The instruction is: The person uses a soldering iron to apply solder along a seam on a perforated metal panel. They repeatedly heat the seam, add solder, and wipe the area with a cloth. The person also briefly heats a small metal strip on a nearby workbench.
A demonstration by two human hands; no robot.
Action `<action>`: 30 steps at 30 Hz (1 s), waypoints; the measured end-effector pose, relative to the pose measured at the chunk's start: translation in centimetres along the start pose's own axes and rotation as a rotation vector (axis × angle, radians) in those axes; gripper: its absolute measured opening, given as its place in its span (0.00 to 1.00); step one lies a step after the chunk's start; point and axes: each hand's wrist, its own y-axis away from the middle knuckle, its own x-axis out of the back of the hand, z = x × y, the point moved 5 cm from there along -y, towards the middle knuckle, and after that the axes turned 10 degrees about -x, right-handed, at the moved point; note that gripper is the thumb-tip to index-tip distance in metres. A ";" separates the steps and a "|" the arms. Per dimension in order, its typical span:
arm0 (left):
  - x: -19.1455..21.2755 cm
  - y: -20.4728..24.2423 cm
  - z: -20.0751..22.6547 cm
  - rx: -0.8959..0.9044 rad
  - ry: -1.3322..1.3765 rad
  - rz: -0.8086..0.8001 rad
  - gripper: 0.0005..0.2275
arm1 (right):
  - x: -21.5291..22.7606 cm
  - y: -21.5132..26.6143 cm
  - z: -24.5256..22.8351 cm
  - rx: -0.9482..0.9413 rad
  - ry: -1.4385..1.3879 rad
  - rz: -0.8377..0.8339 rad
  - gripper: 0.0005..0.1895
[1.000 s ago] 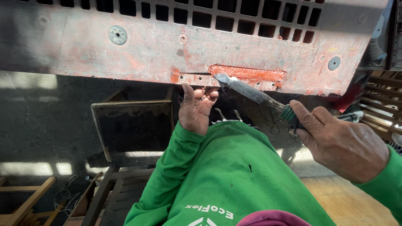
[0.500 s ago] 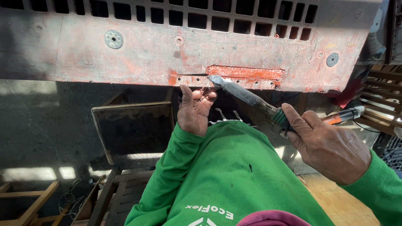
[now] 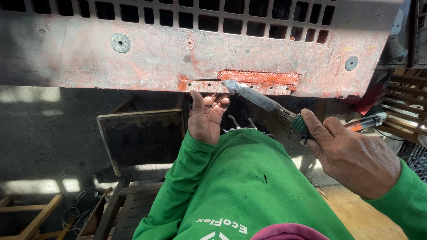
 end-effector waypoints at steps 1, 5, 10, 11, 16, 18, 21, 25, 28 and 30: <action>-0.1 -0.1 0.1 -0.001 -0.020 -0.010 0.28 | -0.1 0.0 0.1 -0.009 0.019 -0.025 0.40; -0.3 0.0 0.0 -0.014 -0.027 -0.035 0.30 | 0.4 0.4 0.3 0.025 -0.030 0.076 0.42; -0.2 0.0 0.1 -0.007 -0.028 -0.020 0.30 | 0.5 0.6 0.2 0.012 -0.024 0.045 0.42; -0.3 -0.1 0.1 -0.014 -0.021 -0.029 0.30 | 0.6 0.6 0.2 0.014 -0.021 0.047 0.42; -0.6 0.0 0.3 -0.010 -0.035 -0.045 0.31 | 0.3 0.5 0.2 0.001 -0.023 0.028 0.42; -0.7 0.0 0.2 -0.001 -0.043 -0.041 0.31 | 0.3 0.6 0.1 0.018 -0.040 0.084 0.42; -0.8 0.0 0.3 -0.018 -0.026 -0.054 0.31 | -0.4 0.4 0.3 0.003 -0.013 0.056 0.41; -0.4 0.0 0.0 -0.008 -0.032 -0.050 0.31 | -0.9 0.4 0.4 0.014 -0.065 0.093 0.40; 0.0 0.0 -0.1 -0.018 0.007 -0.045 0.29 | 0.1 1.7 -0.8 0.088 -0.186 0.420 0.39; 0.3 0.0 -0.2 -0.006 -0.036 -0.053 0.31 | -0.6 1.8 -1.5 0.038 -0.231 0.332 0.42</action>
